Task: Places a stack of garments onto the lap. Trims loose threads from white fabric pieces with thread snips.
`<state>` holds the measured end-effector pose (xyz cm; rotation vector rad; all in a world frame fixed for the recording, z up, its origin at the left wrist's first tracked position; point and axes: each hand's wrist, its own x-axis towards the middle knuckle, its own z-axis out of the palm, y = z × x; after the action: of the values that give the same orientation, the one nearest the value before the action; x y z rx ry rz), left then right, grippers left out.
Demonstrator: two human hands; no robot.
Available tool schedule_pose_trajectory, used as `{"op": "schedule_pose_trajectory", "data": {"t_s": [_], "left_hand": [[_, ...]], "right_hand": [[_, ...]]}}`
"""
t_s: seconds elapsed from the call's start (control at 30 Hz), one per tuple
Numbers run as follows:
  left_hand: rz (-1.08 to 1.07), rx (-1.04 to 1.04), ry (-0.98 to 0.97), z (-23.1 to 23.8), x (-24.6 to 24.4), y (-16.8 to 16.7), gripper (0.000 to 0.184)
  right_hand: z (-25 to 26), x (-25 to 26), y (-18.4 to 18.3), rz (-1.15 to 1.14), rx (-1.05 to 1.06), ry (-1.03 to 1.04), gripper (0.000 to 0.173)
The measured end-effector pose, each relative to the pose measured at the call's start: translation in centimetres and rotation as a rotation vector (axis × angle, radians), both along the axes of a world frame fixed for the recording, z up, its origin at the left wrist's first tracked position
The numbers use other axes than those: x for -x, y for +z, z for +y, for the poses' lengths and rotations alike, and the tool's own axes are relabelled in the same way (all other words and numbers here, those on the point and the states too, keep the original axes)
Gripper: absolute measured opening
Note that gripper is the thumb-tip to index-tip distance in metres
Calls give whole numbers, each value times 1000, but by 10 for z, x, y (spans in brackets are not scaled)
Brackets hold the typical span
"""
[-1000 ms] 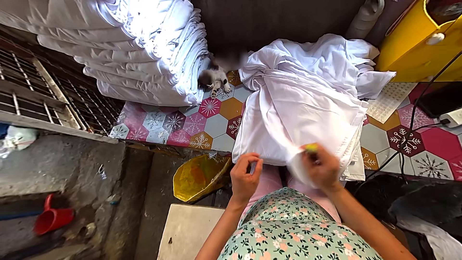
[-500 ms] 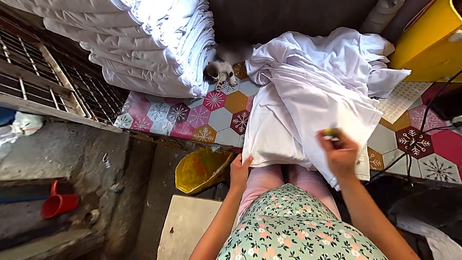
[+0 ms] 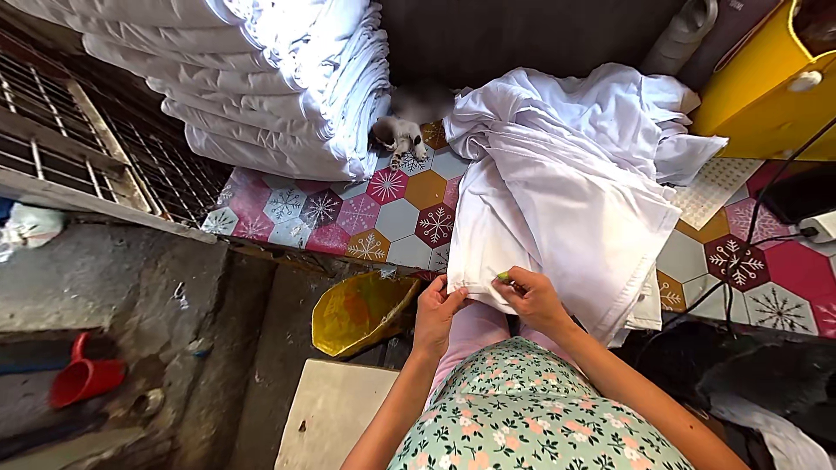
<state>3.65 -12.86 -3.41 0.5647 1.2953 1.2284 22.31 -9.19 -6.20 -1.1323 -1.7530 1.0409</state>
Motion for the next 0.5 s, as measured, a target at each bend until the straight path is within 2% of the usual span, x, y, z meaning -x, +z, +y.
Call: {"op": "schedule_pose_trajectory", "data": {"t_s": [0.1, 0.2, 0.27, 0.4, 0.5], "left_hand": [[73, -59, 41, 3, 1, 3, 22], [118, -29, 75, 11, 2, 2, 23], [144, -9, 86, 16, 2, -1, 22], [170, -16, 81, 20, 5, -2, 21], [198, 2, 84, 16, 6, -4, 21]], "right_hand": [[7, -39, 30, -76, -108, -341, 29], [25, -115, 48, -275, -102, -744, 38], [35, -169, 48, -386, 49, -935, 43], [39, -260, 24, -497, 284, -1244, 47], [42, -307, 13, -619, 530, -1285, 46]]}}
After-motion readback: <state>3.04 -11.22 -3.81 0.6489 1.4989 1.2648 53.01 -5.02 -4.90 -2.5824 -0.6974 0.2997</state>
